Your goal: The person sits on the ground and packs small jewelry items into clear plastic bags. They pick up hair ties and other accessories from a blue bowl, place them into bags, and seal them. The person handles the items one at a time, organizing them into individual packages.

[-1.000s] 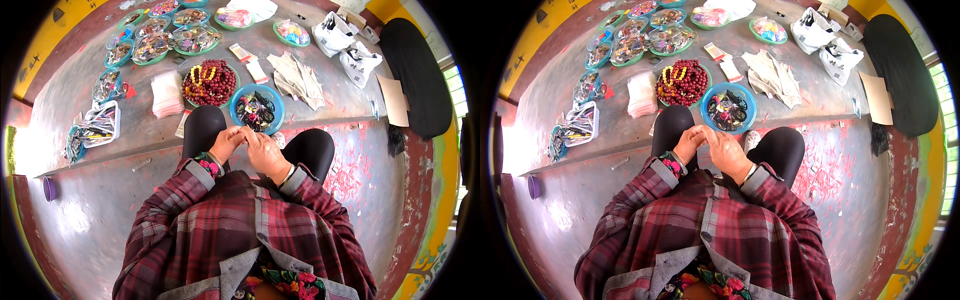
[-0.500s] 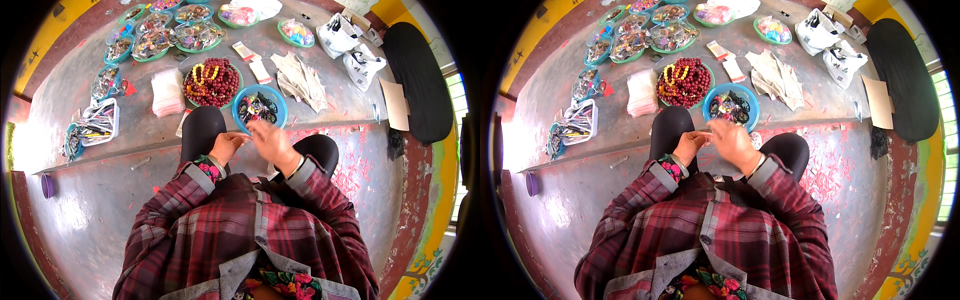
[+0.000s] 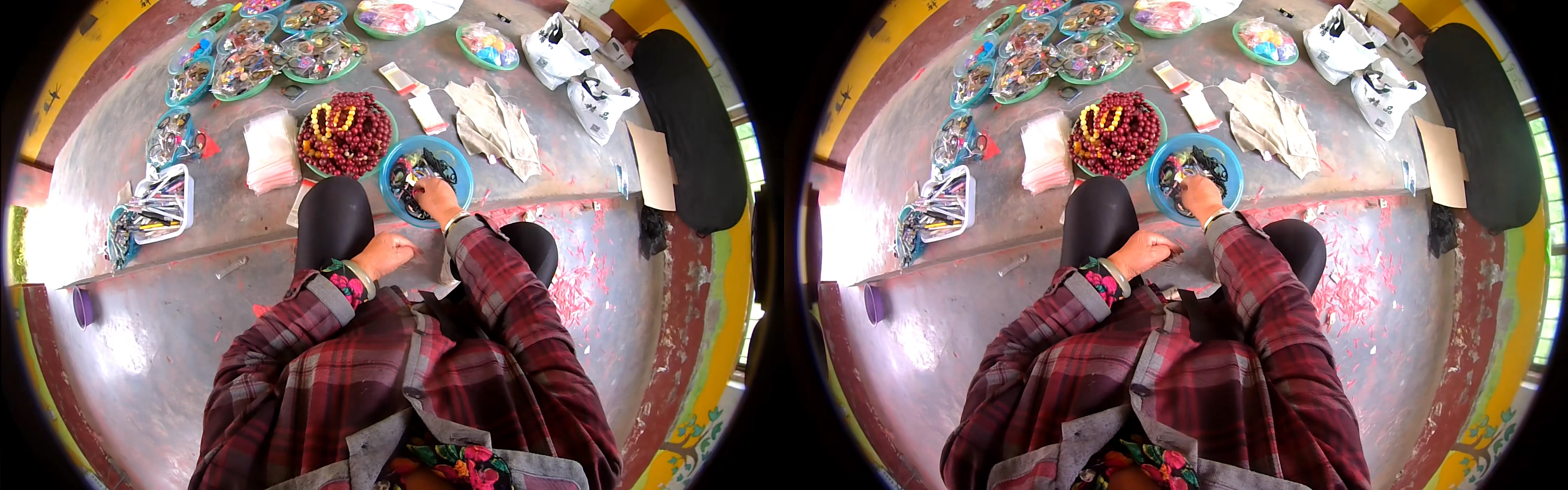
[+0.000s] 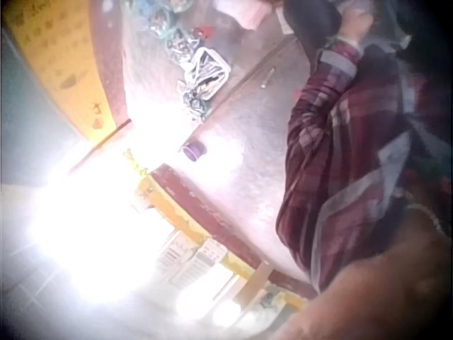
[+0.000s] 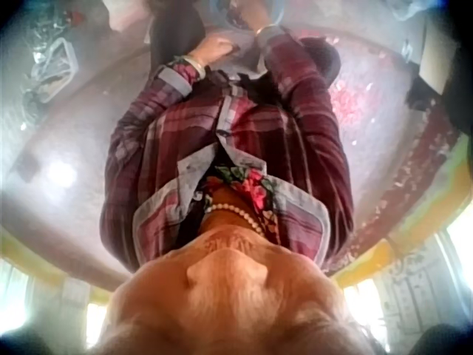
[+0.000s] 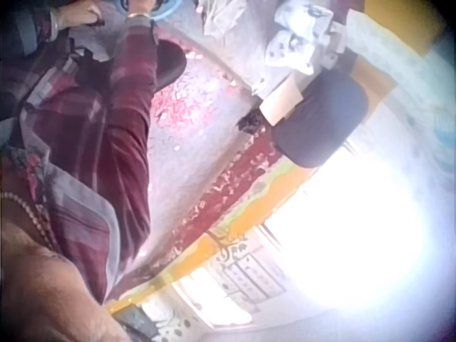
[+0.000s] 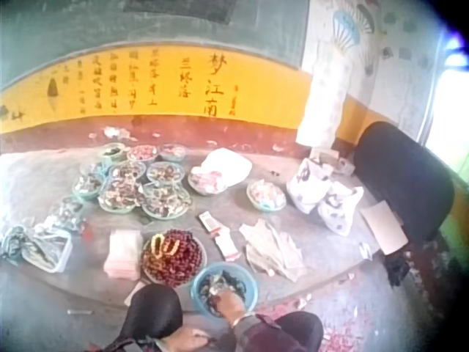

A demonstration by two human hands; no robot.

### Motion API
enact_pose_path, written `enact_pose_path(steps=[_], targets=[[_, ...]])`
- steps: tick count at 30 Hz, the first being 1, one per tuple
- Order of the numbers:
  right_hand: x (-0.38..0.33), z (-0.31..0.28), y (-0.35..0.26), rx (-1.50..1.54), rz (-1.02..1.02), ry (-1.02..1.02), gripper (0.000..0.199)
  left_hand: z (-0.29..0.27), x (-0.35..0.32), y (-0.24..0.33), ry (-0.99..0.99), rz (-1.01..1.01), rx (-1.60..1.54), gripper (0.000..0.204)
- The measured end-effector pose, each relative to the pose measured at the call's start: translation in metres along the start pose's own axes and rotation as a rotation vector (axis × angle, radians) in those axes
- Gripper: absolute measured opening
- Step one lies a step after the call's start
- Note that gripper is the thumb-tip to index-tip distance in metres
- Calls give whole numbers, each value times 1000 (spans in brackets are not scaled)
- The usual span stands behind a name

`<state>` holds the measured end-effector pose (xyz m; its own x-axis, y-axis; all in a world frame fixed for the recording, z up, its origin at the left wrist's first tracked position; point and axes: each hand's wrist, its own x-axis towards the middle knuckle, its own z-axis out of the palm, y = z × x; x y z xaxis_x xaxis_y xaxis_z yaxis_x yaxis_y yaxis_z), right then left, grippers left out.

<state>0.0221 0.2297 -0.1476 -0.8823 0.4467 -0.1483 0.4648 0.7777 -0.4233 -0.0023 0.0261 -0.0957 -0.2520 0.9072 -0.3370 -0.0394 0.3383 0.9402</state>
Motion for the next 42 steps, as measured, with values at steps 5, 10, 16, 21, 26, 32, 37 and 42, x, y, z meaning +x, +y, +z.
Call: enact_pose_path(steps=[5, 10, 16, 21, 26, 32, 37, 42], targets=[[8, 28, 5, -43, 108, -73, 23, -2, -2, 5, -20, -33, -40, 29], [15, 47, 10, 41, 106, 14, 22, -2, -6, 12, 9, -35, -77, 29], [30, 39, 12, 55, 47, -10, 18, -2, -5, 11, 2, -33, -26, 29], [18, -12, 3, 655, 94, -302, 16, 1, -6, 17, -9, -128, -76, 28], [-27, -83, -26, 1184, 267, -341, 19, 2, 0, 0, -11, -38, -222, 27], [-100, -118, -36, 1293, 198, -263, 15, -4, -24, 24, -65, 103, -632, 27], [-140, -102, -28, 1139, 145, -156, 21, -4, -34, 37, -120, 128, -701, 28], [-145, -103, -31, 1008, 159, -189, 25, 2, -34, 38, -110, 91, -690, 29]])
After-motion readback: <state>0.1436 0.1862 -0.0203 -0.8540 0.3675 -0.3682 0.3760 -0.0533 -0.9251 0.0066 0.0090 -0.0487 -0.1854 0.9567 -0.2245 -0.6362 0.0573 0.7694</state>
